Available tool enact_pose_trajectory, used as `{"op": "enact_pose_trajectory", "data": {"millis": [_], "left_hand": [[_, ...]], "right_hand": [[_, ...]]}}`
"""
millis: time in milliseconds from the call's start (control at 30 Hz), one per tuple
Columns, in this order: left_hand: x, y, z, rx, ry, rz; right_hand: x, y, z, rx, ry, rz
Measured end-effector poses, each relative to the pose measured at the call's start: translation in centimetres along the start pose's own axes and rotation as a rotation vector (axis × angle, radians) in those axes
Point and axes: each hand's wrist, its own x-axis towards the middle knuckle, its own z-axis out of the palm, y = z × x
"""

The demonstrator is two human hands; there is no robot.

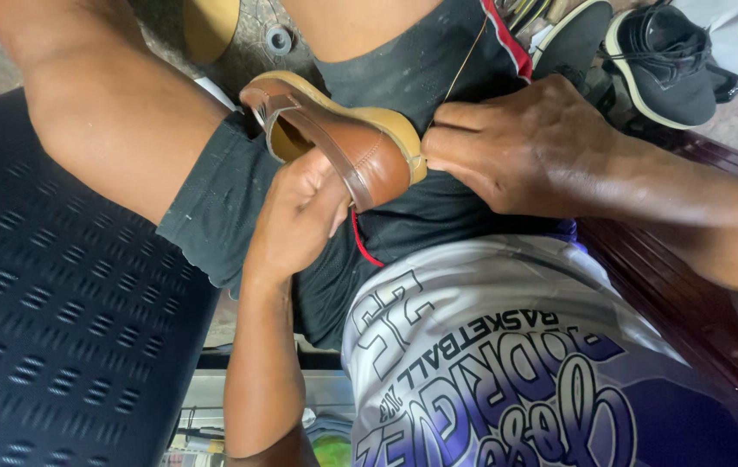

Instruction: The person hand-sews a brown leather shoe using a needle and thread. They repeatedly push the needle through the shoe's sole and upper, pulling the thread tight to secure the stitching.

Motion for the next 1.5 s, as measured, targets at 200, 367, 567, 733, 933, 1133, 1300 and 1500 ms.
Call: {"op": "enact_pose_trajectory", "data": {"millis": [200, 367, 567, 733, 933, 1133, 1300, 1500], "left_hand": [[-4.5, -2.1, -1.1, -0.236, 0.475, 0.095], [-10.3, -3.6, -0.8, -0.339, 0.728, 0.135], [-11.4, -4.2, -0.5, 0.011, 1.026, 0.107], [-9.5, -1.5, -0.9, 0.137, 1.028, 0.301], [-6.6, 1.8, 0.2, 0.259, 0.832, 0.47], [-0.7, 4.5, 1.8, 0.515, 0.449, 0.538], [0.5, 4.5, 2.9, 0.463, 0.287, 0.208], [0.2, 3.3, 3.7, 0.515, 0.261, 0.26]], "right_hand": [[-0.6, 0.9, 0.2, 0.084, -0.026, 0.106], [-2.1, 2.8, -0.5, 0.309, 0.004, 0.179], [-1.5, 6.3, -1.5, 0.358, -0.033, 0.234], [-2.0, 6.9, -1.0, 0.492, 0.001, 0.385], [-1.6, 6.7, -1.1, 0.488, 0.018, 0.34], [-2.0, 5.4, -1.1, 0.37, -0.022, 0.176], [-2.6, 5.0, -0.2, 0.463, 0.004, 0.194], [-2.4, 5.3, 0.3, 0.551, -0.018, 0.19]]}}
